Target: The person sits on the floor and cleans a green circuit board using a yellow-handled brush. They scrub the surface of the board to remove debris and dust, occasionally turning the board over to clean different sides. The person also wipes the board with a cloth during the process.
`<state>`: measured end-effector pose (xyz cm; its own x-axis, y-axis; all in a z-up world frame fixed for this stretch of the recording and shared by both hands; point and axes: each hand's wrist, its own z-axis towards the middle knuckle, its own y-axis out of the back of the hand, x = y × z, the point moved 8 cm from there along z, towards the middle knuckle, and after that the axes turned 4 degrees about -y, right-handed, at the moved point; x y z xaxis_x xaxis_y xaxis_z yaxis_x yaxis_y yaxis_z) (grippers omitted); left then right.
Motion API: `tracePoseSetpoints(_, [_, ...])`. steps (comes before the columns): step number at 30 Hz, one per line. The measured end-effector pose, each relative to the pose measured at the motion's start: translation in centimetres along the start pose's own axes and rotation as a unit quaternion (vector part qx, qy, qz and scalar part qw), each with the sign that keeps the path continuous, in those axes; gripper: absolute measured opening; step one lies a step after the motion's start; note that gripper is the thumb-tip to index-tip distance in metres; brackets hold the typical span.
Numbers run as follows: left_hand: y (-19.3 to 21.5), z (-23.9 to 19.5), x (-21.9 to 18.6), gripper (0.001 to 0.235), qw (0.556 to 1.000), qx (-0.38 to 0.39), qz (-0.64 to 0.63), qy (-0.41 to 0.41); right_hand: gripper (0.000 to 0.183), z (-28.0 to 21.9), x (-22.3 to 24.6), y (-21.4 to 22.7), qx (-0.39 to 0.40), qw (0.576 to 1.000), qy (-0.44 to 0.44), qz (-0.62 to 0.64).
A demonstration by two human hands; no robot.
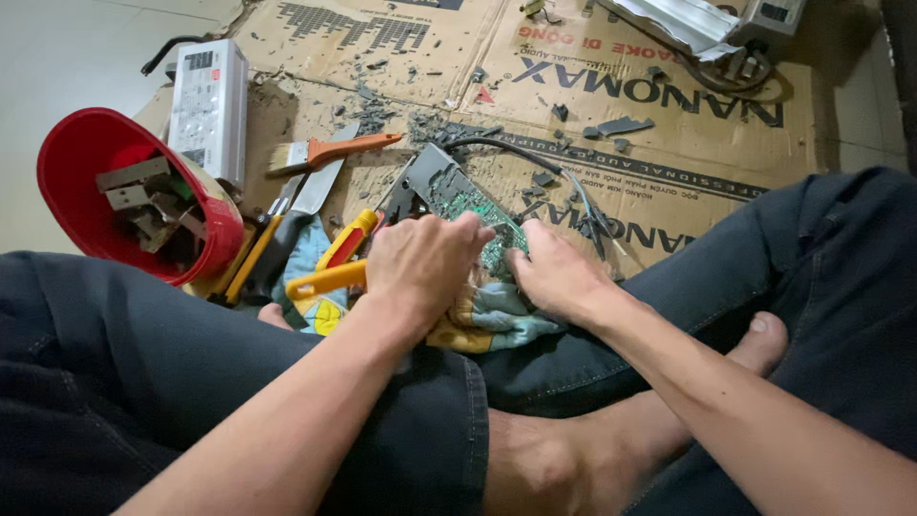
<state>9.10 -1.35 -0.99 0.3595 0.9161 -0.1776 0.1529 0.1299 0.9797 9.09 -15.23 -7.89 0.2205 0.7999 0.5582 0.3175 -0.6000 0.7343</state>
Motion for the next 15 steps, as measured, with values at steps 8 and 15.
tracePoseSetpoints(8, [0.2, -0.4, -0.3, 0.036, 0.999, 0.015, -0.026, 0.038, 0.039, -0.2, 0.2, 0.2, -0.013, 1.000, 0.011, 0.021])
tracePoseSetpoints(15, [-0.2, -0.4, -0.9, 0.040, 0.999, 0.043, -0.024, 0.022, 0.038, 0.1, -0.2, 0.2, -0.019, 1.000, 0.007, 0.005])
